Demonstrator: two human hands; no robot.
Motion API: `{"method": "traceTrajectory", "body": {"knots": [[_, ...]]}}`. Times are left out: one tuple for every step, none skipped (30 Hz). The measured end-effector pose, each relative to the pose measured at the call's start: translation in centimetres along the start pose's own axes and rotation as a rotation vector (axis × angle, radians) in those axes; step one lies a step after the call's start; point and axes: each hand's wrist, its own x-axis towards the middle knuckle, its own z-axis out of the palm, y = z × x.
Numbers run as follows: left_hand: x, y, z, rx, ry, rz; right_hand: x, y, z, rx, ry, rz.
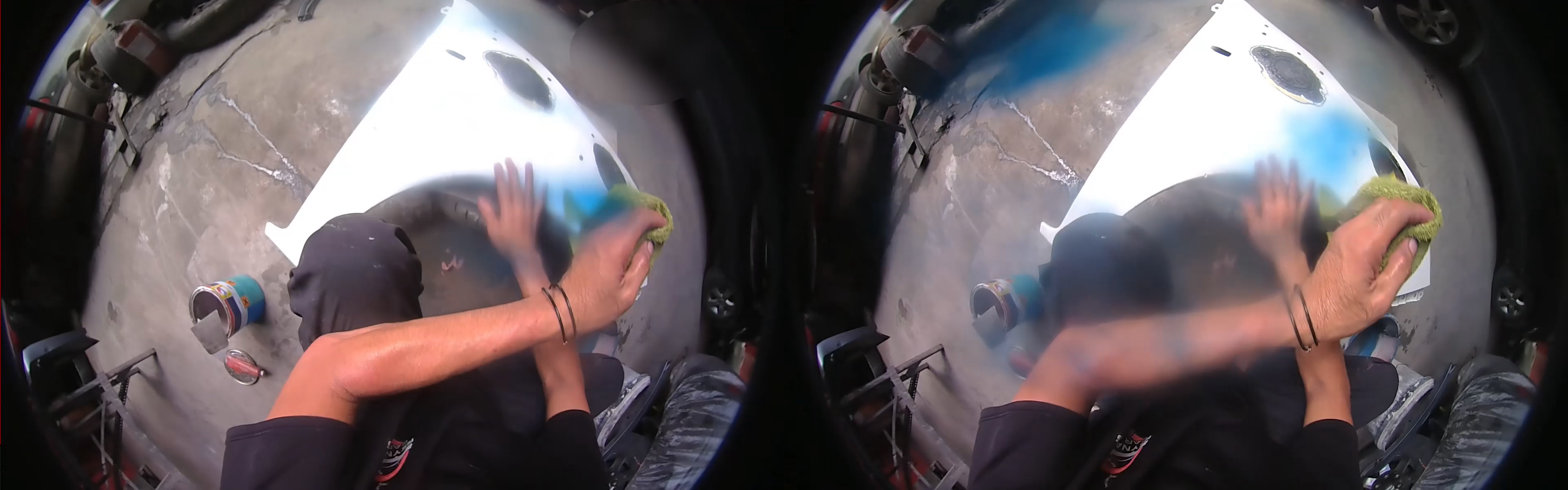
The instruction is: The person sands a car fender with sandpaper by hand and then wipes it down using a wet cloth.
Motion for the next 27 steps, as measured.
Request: {"method": "traceTrajectory", "body": {"knots": [[-0.5,0.6,-0.3,-0.029,-0.032,-0.029,1.0,-0.9,1.8,-0.072,0.161,-0.044],[-1.1,1.0,-0.6,-0.06,-0.063,-0.062,1.6,-1.8,2.9,-0.08,0.157,-0.046],[-1.6,1.1,-0.6,-0.069,-0.022,-0.049,2.1,-2.6,3.7,-0.1,0.178,0.039],[-1.8,1.7,-1.4,-0.075,-0.012,-0.051,2.6,-3.6,4.0,-0.12,0.197,0.122],[-1.9,2.3,-2.0,-0.094,-0.04,-0.14,3.1,-4.6,4.3,-0.129,0.193,0.114],[-1.9,2.8,-2.6,-0.114,-0.071,-0.227,3.8,-5.7,4.2,-0.145,0.15,0.069],[-1.8,3.1,-3.0,-0.12,-0.066,-0.221,4.3,-6.4,4.0,-0.16,0.11,0.027],[-1.8,3.3,-3.5,-0.102,-0.053,-0.206,4.8,-7.0,3.8,-0.165,0.116,0.023],[-1.7,3.5,-3.9,-0.081,-0.042,-0.19,5.2,-7.3,3.9,-0.102,0.071,-0.097],[-1.6,3.5,-4.1,-0.08,-0.042,-0.185,5.4,-7.7,3.8,-0.038,0.022,-0.217],[-1.6,3.3,-4.3,-0.056,-0.004,-0.131,4.8,-7.6,3.9,-0.041,0.026,-0.219],[-1.5,3.3,-4.6,-0.032,0.037,-0.074,3.5,-6.8,4.7,-0.009,-0.006,-0.5],[-1.3,3.4,-5.0,-0.03,0.043,-0.059,2.7,-5.9,5.1,0.02,-0.036,-0.787],[-1.2,3.5,-5.4,-0.011,0.046,-0.083,1.6,-4.9,5.0,0.014,-0.036,-0.797],[-1.3,3.6,-5.7,0.005,0.051,-0.112,0.3,-3.7,4.7,-0.001,-0.131,-0.82],[-1.3,3.7,-5.9,0.0,0.064,-0.109,-0.3,-3.6,3.9,-0.016,-0.227,-0.842],[-1.4,3.7,-6.0,-0.009,0.07,-0.09,-0.8,-3.2,3.1,0.01,-0.22,-0.798],[-1.6,3.9,-5.9,-0.023,0.069,-0.076,-0.9,-3.5,1.9,0.008,-0.232,-0.792],[-1.6,3.9,-5.9,-0.03,0.067,-0.074,-0.3,-4.1,0.9,-0.027,-0.152,-0.617],[-1.5,3.8,-6.1,-0.014,0.054,-0.058,0.6,-4.6,0.5,-0.061,-0.07,-0.448],[-1.5,3.9,-6.3,0.002,0.042,-0.044,1.4,-4.7,0.9,-0.089,0.007,-0.353],[-1.5,4.0,-6.4,-0.002,0.047,-0.04,1.5,-5.0,1.3,-0.095,0.007,-0.357],[-1.2,3.9,-6.7,-0.022,0.026,-0.084,1.8,-5.4,1.9,-0.104,0.016,-0.326],[-1.1,3.8,-7.1,-0.039,0.004,-0.13,1.9,-5.8,2.8,-0.11,0.024,-0.295],[-1.1,3.8,-7.5,-0.032,0.009,-0.129,1.2,-5.3,3.7,-0.033,-0.163,-0.587],[-0.9,3.9,-7.8,-0.027,-0.014,-0.154,0.1,-5.3,5.0,-0.006,-0.22,-0.859],[-0.7,3.8,-8.0,-0.027,-0.031,-0.184,0.2,-6.6,4.1,0.013,-0.234,-0.807]]}}
